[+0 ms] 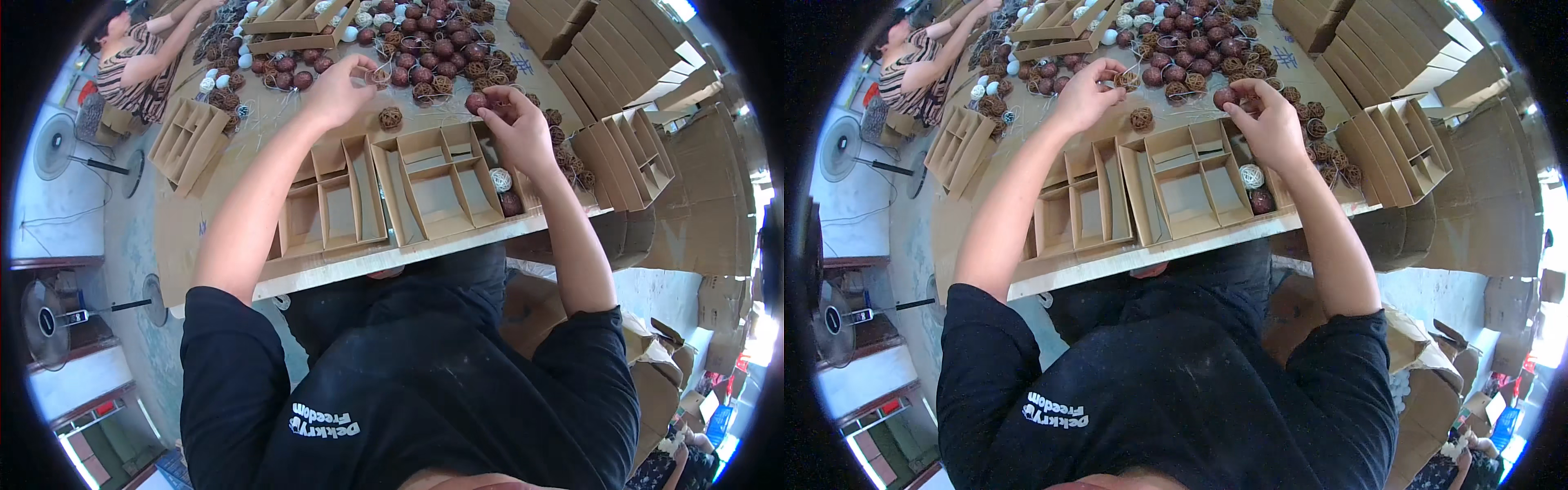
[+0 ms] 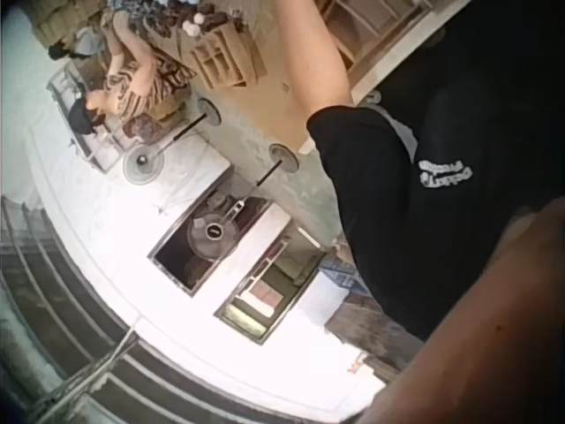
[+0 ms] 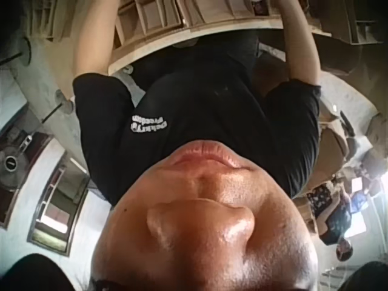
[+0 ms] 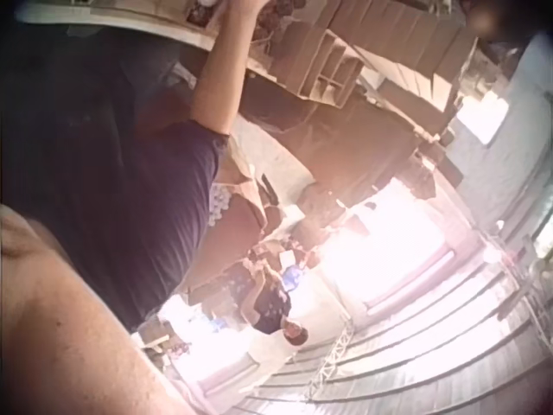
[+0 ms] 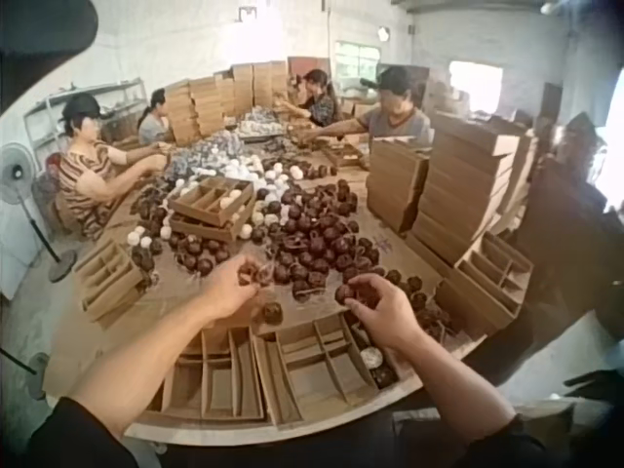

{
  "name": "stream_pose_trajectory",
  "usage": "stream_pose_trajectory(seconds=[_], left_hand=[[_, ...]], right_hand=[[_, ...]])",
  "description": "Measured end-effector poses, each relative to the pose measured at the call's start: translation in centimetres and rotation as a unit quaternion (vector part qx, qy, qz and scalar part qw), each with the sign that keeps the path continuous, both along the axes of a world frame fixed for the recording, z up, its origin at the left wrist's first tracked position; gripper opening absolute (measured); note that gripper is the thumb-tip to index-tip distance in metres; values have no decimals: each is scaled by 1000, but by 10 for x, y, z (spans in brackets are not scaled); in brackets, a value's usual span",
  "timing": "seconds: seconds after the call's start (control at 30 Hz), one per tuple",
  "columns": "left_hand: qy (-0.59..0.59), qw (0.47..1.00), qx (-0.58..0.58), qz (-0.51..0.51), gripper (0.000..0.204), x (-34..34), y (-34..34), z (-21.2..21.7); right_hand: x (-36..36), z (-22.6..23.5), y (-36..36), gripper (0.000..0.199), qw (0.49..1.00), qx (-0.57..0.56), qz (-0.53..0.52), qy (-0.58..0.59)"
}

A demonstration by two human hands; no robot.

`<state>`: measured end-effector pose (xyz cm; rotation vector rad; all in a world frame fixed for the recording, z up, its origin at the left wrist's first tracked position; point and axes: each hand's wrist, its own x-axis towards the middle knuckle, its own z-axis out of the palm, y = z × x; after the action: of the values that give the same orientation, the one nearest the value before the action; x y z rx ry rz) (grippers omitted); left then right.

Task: The person packs decorative balls and baubles into the compartments of cardboard trays by hand, sets the filled trays aside, and positions empty cardboard trays on the table.

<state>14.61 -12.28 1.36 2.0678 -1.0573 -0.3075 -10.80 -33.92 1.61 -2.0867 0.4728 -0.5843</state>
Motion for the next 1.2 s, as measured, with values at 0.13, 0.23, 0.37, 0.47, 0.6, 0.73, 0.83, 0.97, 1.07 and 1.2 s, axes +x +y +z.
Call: stream_pose_trajectory(seconds=[0.13, 0.23, 0.37, 0.47, 0.6, 0.73, 0.83, 0.97, 1.07, 1.2], left_hand=[[15, 1000, 18, 0, 36, -11, 4, 10], [32, 999, 0, -21, 38, -7, 13, 12], [34, 999, -9, -24, 38, -9, 32, 30], [61, 996, -64, -7, 36, -14, 65, 34], [123, 985, -123, -13, 31, -7, 107, 48], [147, 984, -100, 5, 31, -5, 146, 71], [179, 978, -107, -15, 30, -26, 162, 79], [260, 960, -82, -67, 37, -80, 162, 93], [168, 974, -106, -108, 37, -118, 158, 86], [109, 986, -123, -18, 35, -154, 154, 50]], right_hand=[[7, 12, -5, 36, 999, 9, 32, 28], [26, 11, -12, 36, 998, -35, 49, 16], [36, 5, -25, 36, 995, -55, 84, -26], [18, 30, -4, 34, 995, 27, 90, 28], [-3, 7, -32, 35, 995, 27, 99, -15], [-20, 4, -37, 35, 998, 61, 35, 3], [-21, 16, -19, 35, 992, 107, 70, -19], [-22, 39, 27, 36, 976, 174, 128, -17], [-27, 45, 66, 35, 980, 75, 185, -15], [-35, 38, 104, 36, 980, -33, 197, -21]])
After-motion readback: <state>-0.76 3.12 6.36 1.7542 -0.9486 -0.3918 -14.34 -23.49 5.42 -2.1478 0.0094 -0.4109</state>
